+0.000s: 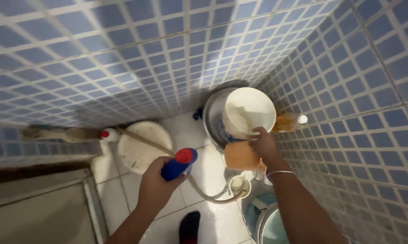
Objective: The person applies blue and yellow cleaning liquids to a squat toilet and the surrounding floor tiles, then scrubs the area with a long-handled brush. The person handles multiple cleaning bottles and a scrub brush while standing in a tiled bathroom.
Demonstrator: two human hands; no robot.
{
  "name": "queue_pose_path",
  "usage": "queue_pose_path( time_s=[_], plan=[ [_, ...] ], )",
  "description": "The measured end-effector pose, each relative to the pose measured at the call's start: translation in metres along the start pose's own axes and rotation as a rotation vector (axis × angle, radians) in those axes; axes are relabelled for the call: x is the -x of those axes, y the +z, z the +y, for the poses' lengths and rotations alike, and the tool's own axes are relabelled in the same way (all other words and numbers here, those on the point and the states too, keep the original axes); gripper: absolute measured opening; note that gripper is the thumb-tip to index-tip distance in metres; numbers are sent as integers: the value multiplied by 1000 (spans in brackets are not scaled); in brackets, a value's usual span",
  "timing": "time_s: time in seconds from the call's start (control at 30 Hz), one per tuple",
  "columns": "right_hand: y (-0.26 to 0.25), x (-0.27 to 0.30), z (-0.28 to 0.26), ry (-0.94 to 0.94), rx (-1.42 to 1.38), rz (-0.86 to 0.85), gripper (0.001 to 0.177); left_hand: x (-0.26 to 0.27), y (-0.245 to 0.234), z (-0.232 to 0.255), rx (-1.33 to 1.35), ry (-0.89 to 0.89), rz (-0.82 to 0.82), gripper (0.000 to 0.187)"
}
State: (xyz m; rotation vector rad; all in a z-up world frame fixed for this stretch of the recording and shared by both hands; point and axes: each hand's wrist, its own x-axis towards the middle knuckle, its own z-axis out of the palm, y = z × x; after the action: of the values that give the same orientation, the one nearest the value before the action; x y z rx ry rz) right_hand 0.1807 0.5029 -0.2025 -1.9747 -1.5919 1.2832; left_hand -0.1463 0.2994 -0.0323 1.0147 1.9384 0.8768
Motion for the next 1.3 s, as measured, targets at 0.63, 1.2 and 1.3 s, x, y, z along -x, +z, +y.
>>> queue_pose_path(
  time_s=[0.63, 1.2, 1.3],
  plan=[
    [-4, 134, -8, -469, 461, 326, 28, -23, 51, 23, -19, 123, -118, 53],
    [-77, 227, -25, -274, -363, -33, 46, 35, 75, 133, 97, 419, -428, 45],
    [-126, 291, -27, -324, -629, -133, 62, 66, 97, 168, 141, 489, -529, 42]
  ],
)
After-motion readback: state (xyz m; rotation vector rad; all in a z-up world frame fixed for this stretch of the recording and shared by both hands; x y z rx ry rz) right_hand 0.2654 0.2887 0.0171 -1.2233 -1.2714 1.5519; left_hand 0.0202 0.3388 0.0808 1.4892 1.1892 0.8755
